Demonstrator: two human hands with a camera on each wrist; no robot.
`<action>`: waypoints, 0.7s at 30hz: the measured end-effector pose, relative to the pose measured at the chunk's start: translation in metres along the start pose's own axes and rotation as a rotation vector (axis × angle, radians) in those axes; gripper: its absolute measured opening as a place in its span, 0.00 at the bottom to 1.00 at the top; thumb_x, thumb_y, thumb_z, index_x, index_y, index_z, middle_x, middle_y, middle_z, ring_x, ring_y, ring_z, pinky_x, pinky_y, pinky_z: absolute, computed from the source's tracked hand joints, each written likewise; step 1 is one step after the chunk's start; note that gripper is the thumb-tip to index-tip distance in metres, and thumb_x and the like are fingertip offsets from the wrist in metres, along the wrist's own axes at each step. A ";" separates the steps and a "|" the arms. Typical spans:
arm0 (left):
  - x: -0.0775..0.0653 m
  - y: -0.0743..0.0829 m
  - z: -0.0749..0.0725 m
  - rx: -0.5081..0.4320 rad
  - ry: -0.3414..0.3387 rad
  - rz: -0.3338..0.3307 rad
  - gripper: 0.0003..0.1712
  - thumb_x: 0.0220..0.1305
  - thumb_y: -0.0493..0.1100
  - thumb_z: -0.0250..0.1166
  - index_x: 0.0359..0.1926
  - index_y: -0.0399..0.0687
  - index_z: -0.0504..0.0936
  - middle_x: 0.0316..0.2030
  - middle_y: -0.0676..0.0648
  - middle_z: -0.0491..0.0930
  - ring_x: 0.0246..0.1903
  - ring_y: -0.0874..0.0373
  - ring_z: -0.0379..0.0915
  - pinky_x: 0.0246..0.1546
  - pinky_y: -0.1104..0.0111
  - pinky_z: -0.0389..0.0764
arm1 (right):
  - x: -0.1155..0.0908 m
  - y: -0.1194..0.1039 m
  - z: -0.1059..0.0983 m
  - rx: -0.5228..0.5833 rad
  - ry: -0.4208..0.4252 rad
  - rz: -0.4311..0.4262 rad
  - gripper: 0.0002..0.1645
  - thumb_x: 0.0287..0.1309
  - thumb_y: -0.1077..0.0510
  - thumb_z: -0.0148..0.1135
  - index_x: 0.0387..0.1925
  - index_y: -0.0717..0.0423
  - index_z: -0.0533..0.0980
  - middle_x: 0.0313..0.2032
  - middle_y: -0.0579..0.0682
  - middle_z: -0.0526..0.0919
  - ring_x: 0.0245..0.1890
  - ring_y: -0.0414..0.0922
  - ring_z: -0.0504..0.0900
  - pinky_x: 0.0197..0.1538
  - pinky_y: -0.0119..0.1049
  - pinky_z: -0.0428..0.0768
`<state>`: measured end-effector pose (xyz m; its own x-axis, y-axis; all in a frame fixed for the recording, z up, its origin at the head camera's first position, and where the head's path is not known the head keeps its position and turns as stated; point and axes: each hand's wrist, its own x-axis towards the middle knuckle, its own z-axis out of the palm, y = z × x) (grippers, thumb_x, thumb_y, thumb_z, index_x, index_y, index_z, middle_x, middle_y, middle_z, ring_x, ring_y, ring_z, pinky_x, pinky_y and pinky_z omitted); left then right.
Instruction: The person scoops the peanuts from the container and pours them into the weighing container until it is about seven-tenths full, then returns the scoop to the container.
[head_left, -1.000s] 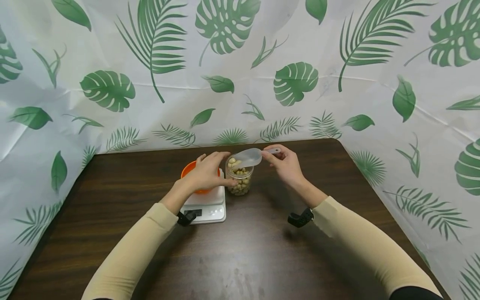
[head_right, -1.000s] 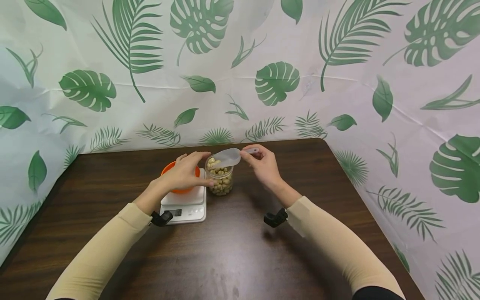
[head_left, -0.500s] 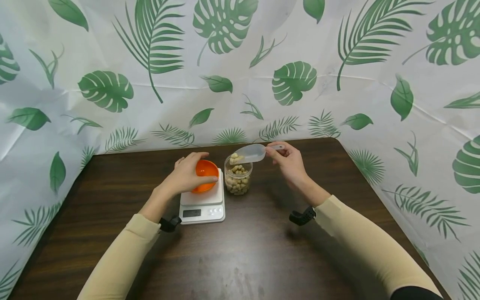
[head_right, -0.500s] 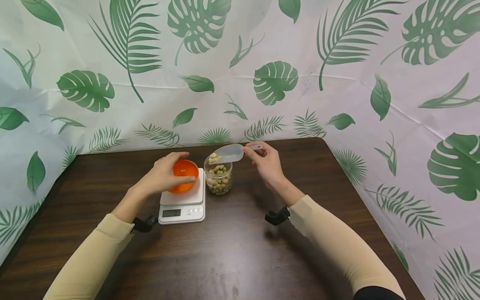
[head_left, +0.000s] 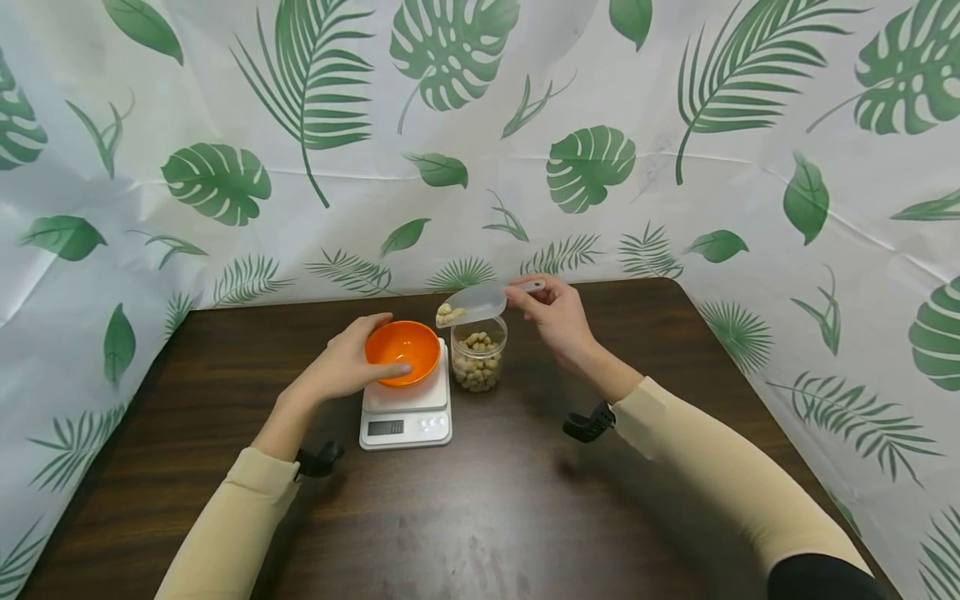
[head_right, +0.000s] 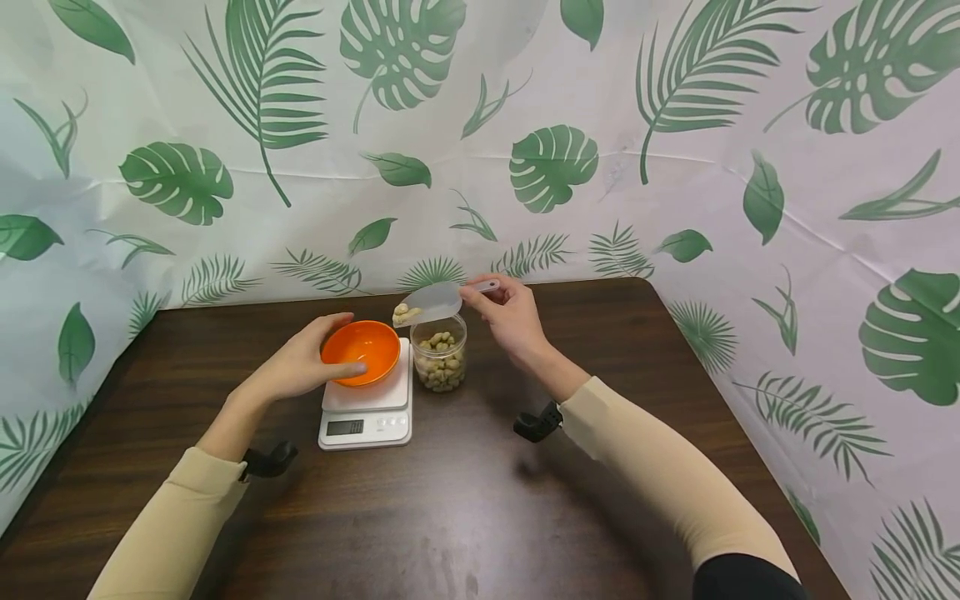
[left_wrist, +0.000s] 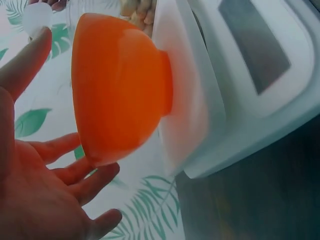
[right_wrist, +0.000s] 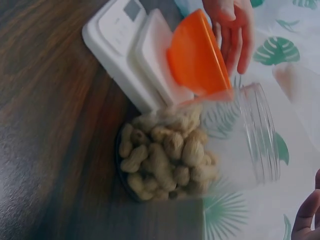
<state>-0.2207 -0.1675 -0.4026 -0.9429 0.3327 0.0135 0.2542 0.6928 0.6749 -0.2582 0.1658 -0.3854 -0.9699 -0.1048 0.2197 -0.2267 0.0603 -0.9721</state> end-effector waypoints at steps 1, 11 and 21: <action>0.000 -0.001 0.000 -0.004 -0.006 -0.005 0.56 0.58 0.61 0.76 0.77 0.42 0.61 0.71 0.39 0.65 0.64 0.40 0.66 0.66 0.34 0.58 | 0.001 -0.001 0.002 -0.006 -0.009 -0.008 0.14 0.66 0.52 0.70 0.47 0.58 0.84 0.39 0.55 0.87 0.42 0.48 0.84 0.42 0.40 0.78; -0.002 -0.009 -0.002 0.044 -0.075 -0.043 0.68 0.53 0.66 0.76 0.79 0.34 0.51 0.74 0.33 0.59 0.67 0.36 0.62 0.65 0.31 0.57 | 0.005 -0.004 0.024 -0.034 -0.091 -0.043 0.16 0.67 0.55 0.70 0.49 0.63 0.83 0.39 0.53 0.87 0.44 0.58 0.83 0.45 0.46 0.80; -0.001 -0.012 0.000 0.052 -0.094 -0.015 0.67 0.52 0.64 0.78 0.78 0.32 0.53 0.72 0.32 0.62 0.65 0.36 0.65 0.63 0.34 0.64 | 0.008 -0.003 0.039 -0.198 -0.156 -0.088 0.13 0.67 0.53 0.70 0.46 0.57 0.84 0.45 0.51 0.85 0.42 0.47 0.84 0.44 0.45 0.83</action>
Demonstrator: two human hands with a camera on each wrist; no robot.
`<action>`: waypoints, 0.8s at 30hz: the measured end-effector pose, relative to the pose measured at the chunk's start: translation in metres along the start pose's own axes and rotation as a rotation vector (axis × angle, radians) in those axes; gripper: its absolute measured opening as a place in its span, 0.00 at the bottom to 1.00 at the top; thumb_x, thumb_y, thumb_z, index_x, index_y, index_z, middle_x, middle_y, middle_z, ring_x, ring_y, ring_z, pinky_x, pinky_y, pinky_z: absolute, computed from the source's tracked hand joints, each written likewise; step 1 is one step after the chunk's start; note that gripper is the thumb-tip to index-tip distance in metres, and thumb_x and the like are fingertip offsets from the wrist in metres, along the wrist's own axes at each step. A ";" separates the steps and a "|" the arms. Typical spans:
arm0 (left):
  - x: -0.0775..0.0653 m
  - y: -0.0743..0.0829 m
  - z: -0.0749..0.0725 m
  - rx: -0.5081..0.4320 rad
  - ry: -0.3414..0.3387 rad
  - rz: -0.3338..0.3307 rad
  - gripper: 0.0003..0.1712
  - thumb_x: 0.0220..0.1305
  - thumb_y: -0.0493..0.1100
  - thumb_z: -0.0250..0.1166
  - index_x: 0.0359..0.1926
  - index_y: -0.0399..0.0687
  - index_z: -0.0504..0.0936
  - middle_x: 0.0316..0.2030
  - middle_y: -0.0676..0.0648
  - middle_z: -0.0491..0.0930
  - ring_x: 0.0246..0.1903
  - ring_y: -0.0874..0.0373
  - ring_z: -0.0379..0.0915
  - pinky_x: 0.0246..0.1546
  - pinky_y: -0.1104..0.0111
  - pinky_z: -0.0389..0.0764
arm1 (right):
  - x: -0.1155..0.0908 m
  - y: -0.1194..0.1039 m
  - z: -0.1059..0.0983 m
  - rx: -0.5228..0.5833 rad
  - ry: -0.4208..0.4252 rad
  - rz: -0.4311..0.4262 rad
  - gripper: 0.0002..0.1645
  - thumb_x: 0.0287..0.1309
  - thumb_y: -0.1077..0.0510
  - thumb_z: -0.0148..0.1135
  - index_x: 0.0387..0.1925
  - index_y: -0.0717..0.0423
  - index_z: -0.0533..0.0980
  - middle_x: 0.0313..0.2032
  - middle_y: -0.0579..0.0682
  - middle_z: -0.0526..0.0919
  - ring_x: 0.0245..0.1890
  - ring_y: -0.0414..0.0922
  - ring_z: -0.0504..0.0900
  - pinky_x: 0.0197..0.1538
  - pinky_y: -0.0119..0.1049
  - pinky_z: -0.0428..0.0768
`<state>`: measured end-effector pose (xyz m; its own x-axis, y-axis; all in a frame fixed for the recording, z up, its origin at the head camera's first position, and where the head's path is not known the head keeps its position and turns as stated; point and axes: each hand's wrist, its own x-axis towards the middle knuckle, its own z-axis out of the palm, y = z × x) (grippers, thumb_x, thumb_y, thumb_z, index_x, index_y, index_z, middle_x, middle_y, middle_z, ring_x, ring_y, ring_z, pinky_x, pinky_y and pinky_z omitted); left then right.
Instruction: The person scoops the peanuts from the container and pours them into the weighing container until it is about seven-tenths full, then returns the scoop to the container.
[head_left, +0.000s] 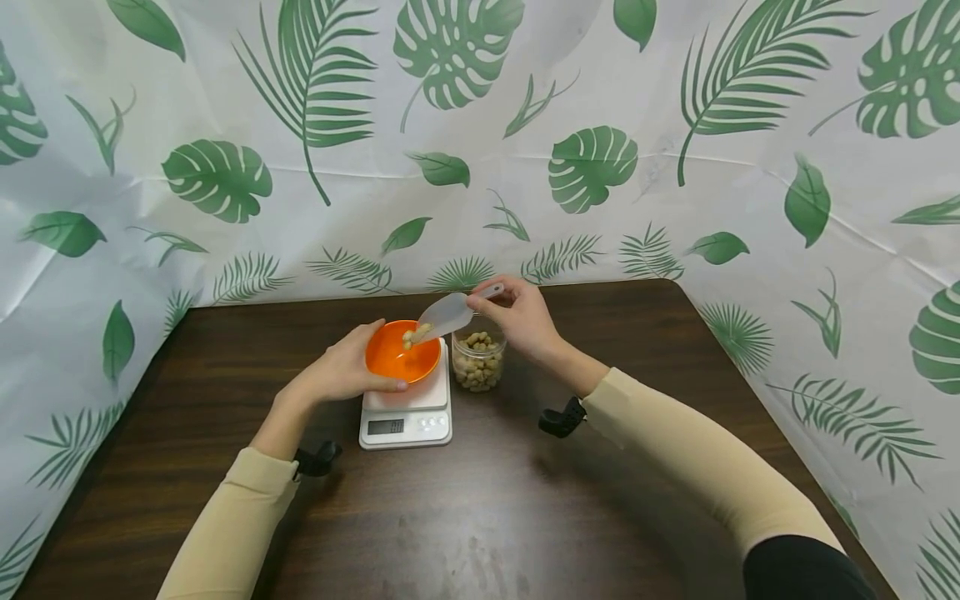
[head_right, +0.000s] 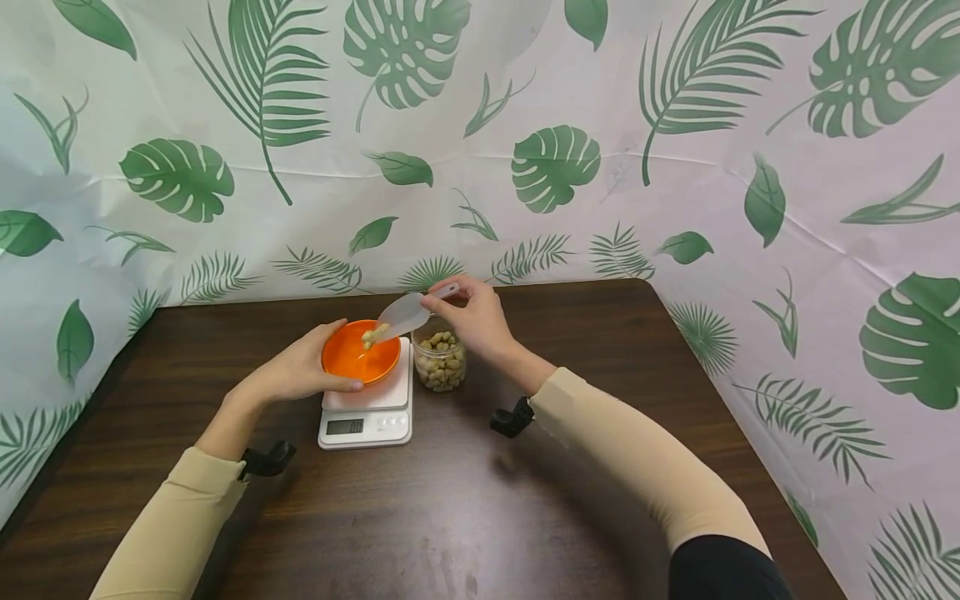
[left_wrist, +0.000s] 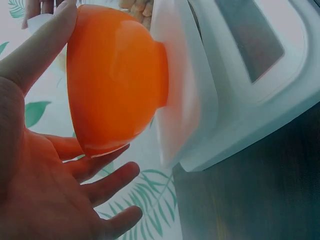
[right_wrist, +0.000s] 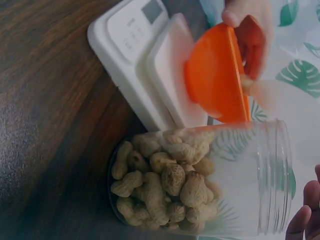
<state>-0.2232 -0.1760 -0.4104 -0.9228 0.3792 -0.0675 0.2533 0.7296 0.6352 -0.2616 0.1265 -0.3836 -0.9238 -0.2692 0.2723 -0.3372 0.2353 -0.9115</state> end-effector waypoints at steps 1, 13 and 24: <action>0.000 0.000 0.000 -0.003 0.002 0.003 0.67 0.52 0.63 0.78 0.78 0.32 0.54 0.72 0.32 0.63 0.65 0.37 0.65 0.63 0.35 0.64 | 0.000 0.000 0.001 -0.028 0.000 -0.006 0.13 0.67 0.52 0.70 0.46 0.56 0.85 0.44 0.50 0.85 0.40 0.47 0.84 0.42 0.44 0.83; 0.000 0.003 0.000 0.004 0.006 0.001 0.66 0.51 0.62 0.79 0.78 0.31 0.54 0.71 0.32 0.64 0.63 0.38 0.67 0.63 0.35 0.65 | 0.001 -0.007 -0.002 -0.137 0.001 -0.060 0.13 0.65 0.49 0.71 0.46 0.52 0.84 0.36 0.48 0.87 0.36 0.51 0.85 0.33 0.37 0.80; 0.001 0.005 0.000 0.030 0.016 -0.007 0.67 0.52 0.63 0.78 0.79 0.33 0.52 0.74 0.32 0.58 0.67 0.35 0.61 0.65 0.29 0.53 | -0.004 -0.014 -0.026 -0.121 0.020 -0.099 0.14 0.68 0.53 0.69 0.49 0.56 0.82 0.40 0.52 0.85 0.40 0.58 0.84 0.37 0.38 0.78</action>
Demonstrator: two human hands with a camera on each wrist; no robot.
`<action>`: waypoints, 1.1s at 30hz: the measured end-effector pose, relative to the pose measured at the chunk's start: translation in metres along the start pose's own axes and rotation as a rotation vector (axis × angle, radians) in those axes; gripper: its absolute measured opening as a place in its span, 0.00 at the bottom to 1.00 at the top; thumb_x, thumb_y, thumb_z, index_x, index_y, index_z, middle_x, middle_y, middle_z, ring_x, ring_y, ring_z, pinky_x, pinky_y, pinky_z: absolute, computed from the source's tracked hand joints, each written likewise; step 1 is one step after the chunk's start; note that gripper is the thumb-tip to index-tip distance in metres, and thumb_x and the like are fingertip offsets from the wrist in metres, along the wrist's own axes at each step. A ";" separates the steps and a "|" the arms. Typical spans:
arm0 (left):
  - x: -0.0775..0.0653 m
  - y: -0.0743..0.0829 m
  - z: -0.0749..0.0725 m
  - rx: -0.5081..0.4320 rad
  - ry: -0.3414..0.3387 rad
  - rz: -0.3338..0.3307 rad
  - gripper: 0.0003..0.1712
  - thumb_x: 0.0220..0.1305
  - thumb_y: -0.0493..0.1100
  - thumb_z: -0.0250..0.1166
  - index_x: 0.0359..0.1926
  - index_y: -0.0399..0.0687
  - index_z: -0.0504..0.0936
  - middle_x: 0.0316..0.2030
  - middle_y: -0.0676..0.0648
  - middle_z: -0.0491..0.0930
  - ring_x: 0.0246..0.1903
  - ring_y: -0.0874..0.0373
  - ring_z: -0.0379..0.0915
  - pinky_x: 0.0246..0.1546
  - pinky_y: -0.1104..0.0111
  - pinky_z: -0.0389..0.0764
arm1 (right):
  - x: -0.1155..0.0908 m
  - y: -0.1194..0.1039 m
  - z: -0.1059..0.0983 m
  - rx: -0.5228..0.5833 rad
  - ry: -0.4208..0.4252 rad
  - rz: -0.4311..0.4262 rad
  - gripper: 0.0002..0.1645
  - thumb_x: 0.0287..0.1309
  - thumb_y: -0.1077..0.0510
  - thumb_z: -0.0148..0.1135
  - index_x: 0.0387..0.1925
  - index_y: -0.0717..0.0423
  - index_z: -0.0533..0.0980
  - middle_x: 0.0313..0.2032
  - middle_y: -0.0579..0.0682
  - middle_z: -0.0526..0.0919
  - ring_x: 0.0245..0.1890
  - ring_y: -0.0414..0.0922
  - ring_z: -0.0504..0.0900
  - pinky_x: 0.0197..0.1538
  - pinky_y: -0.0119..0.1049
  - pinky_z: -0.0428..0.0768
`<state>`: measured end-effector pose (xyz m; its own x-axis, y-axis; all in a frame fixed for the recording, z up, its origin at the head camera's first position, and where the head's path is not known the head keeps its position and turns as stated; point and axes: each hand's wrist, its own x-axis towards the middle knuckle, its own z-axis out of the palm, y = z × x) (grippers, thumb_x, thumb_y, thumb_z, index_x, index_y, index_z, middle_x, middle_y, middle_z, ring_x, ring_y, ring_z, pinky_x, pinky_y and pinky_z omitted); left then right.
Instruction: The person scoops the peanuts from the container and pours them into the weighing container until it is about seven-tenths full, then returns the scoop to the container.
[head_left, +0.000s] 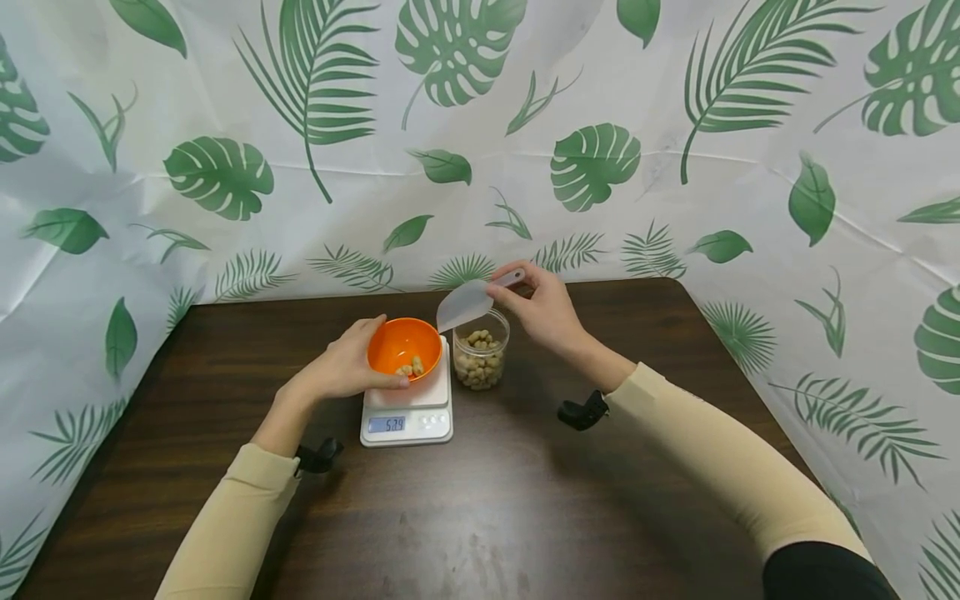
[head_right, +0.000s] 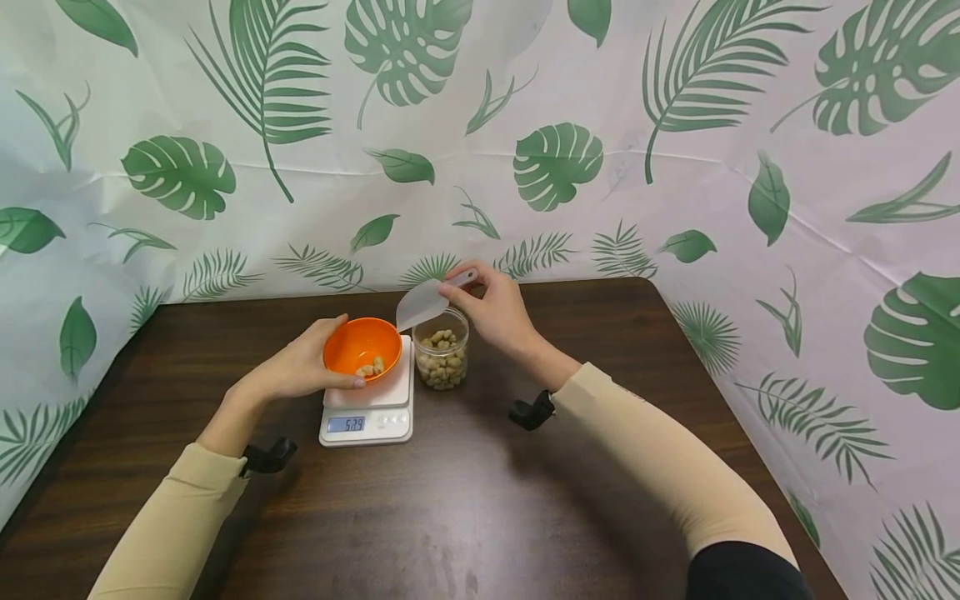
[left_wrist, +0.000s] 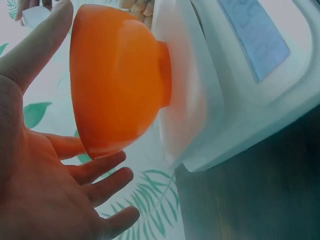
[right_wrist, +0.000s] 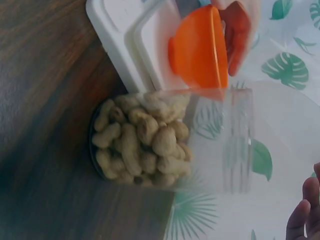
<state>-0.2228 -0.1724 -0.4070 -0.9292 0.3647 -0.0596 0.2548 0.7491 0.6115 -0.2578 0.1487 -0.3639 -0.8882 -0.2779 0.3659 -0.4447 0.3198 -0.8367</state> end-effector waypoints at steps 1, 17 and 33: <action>0.000 0.001 0.000 0.000 0.007 0.002 0.67 0.52 0.63 0.78 0.79 0.34 0.52 0.74 0.33 0.57 0.67 0.35 0.60 0.66 0.30 0.53 | 0.000 0.000 -0.002 -0.003 0.000 -0.001 0.14 0.68 0.53 0.69 0.49 0.56 0.82 0.40 0.52 0.85 0.40 0.57 0.84 0.38 0.38 0.78; 0.023 0.038 0.008 0.064 0.090 0.165 0.56 0.57 0.59 0.77 0.76 0.39 0.61 0.72 0.37 0.63 0.71 0.39 0.57 0.71 0.37 0.43 | -0.007 -0.012 -0.030 -0.101 -0.015 -0.023 0.13 0.71 0.53 0.65 0.51 0.55 0.79 0.41 0.51 0.81 0.29 0.47 0.79 0.31 0.37 0.73; 0.042 0.061 0.028 0.122 0.026 0.200 0.54 0.59 0.58 0.77 0.76 0.38 0.62 0.73 0.39 0.64 0.73 0.41 0.56 0.71 0.37 0.44 | -0.006 -0.007 -0.035 -0.272 -0.141 -0.174 0.09 0.70 0.55 0.66 0.47 0.53 0.79 0.36 0.45 0.83 0.18 0.44 0.70 0.24 0.38 0.70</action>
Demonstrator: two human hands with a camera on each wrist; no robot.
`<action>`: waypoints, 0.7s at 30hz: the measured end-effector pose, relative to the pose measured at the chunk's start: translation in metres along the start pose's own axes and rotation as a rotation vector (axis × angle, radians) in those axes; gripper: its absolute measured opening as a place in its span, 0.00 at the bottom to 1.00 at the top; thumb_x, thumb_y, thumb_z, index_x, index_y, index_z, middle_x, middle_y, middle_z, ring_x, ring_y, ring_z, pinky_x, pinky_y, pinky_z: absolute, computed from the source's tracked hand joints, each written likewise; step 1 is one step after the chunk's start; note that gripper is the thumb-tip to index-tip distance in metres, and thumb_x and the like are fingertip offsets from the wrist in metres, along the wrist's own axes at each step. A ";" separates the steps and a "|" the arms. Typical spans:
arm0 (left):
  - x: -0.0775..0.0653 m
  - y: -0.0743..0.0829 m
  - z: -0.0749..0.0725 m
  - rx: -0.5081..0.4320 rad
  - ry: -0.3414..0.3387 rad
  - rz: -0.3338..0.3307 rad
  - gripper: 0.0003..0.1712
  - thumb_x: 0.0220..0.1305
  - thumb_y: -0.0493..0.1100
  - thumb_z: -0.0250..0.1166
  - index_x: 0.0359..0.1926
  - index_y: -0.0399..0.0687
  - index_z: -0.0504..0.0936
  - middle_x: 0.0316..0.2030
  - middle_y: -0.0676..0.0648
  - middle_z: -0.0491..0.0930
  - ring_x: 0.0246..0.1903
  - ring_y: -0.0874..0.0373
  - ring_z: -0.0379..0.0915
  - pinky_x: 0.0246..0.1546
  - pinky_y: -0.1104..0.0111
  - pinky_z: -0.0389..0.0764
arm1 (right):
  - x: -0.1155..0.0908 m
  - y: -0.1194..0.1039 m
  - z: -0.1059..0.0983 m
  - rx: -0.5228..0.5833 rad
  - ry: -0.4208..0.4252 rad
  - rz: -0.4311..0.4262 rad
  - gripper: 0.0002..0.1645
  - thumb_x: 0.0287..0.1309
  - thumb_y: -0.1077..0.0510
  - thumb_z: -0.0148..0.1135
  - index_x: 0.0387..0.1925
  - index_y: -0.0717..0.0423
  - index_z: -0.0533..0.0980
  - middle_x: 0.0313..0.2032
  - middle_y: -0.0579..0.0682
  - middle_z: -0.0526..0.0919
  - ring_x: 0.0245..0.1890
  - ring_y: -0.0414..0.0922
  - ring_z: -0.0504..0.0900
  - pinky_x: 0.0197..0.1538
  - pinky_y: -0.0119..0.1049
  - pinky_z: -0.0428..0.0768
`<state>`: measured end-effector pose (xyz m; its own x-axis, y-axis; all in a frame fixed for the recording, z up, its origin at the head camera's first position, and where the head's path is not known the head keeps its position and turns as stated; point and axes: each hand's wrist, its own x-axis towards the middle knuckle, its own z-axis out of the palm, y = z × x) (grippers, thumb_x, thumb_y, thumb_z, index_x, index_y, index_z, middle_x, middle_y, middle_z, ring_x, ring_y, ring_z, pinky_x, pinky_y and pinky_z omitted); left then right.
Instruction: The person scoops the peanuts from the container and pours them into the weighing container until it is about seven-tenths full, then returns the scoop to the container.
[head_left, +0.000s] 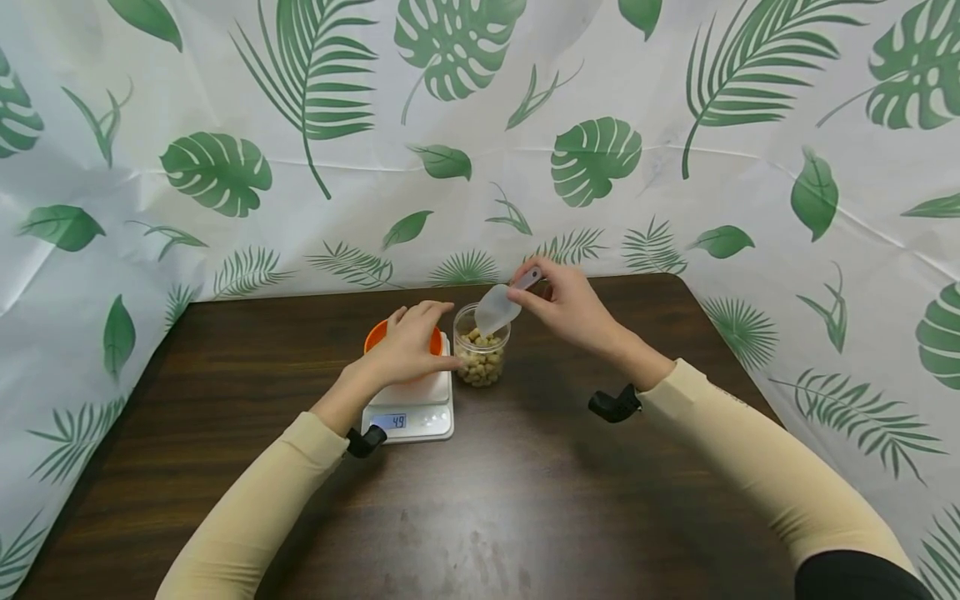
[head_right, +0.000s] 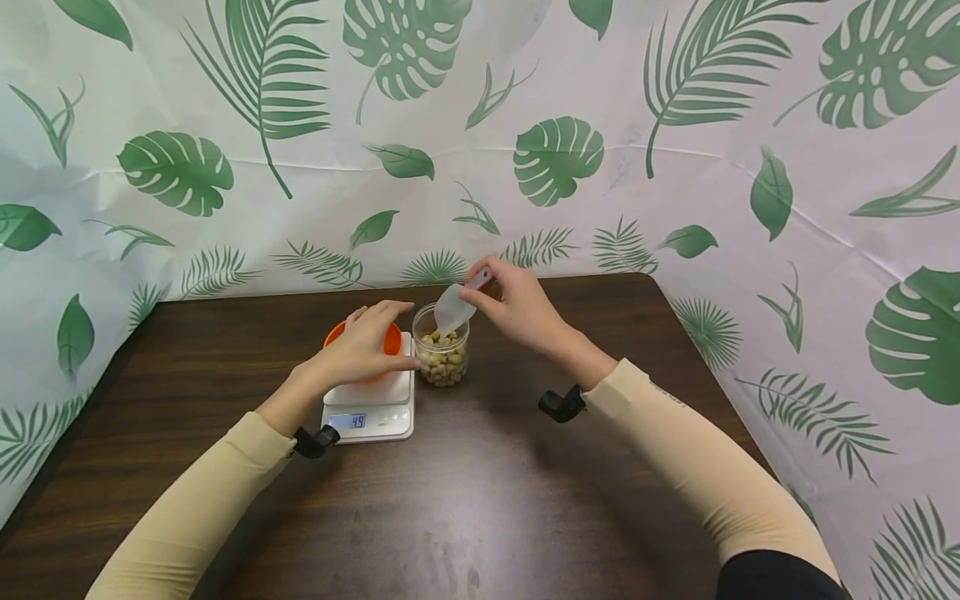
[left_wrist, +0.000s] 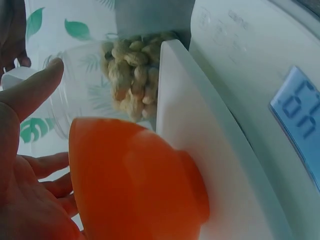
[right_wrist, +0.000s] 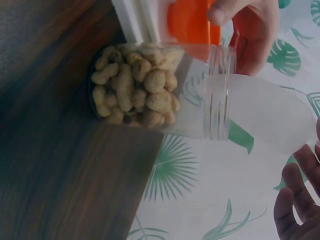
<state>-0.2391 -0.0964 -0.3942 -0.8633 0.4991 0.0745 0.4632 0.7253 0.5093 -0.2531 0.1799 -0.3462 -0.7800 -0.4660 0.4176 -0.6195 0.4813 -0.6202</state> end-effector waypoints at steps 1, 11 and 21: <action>0.001 0.001 0.001 -0.001 0.000 0.002 0.55 0.59 0.58 0.77 0.77 0.38 0.61 0.73 0.39 0.64 0.73 0.41 0.56 0.71 0.37 0.44 | 0.000 0.000 0.001 -0.014 -0.008 -0.013 0.09 0.70 0.56 0.66 0.47 0.54 0.79 0.36 0.44 0.83 0.19 0.44 0.71 0.24 0.37 0.71; 0.012 0.007 0.005 -0.025 -0.011 0.005 0.58 0.57 0.57 0.79 0.77 0.36 0.59 0.69 0.41 0.71 0.69 0.48 0.65 0.71 0.39 0.44 | 0.006 -0.001 0.007 -0.159 -0.087 -0.099 0.12 0.69 0.57 0.67 0.48 0.59 0.77 0.41 0.51 0.82 0.30 0.47 0.78 0.34 0.43 0.76; 0.020 0.009 0.009 -0.008 -0.050 -0.010 0.56 0.57 0.59 0.78 0.76 0.37 0.61 0.69 0.42 0.72 0.66 0.49 0.68 0.72 0.40 0.44 | 0.010 -0.002 0.017 -0.297 -0.157 -0.146 0.13 0.70 0.56 0.66 0.49 0.59 0.76 0.47 0.54 0.82 0.46 0.51 0.81 0.48 0.45 0.80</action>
<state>-0.2504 -0.0761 -0.3957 -0.8567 0.5152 0.0263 0.4529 0.7267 0.5166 -0.2578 0.1619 -0.3516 -0.6729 -0.6429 0.3660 -0.7398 0.5851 -0.3322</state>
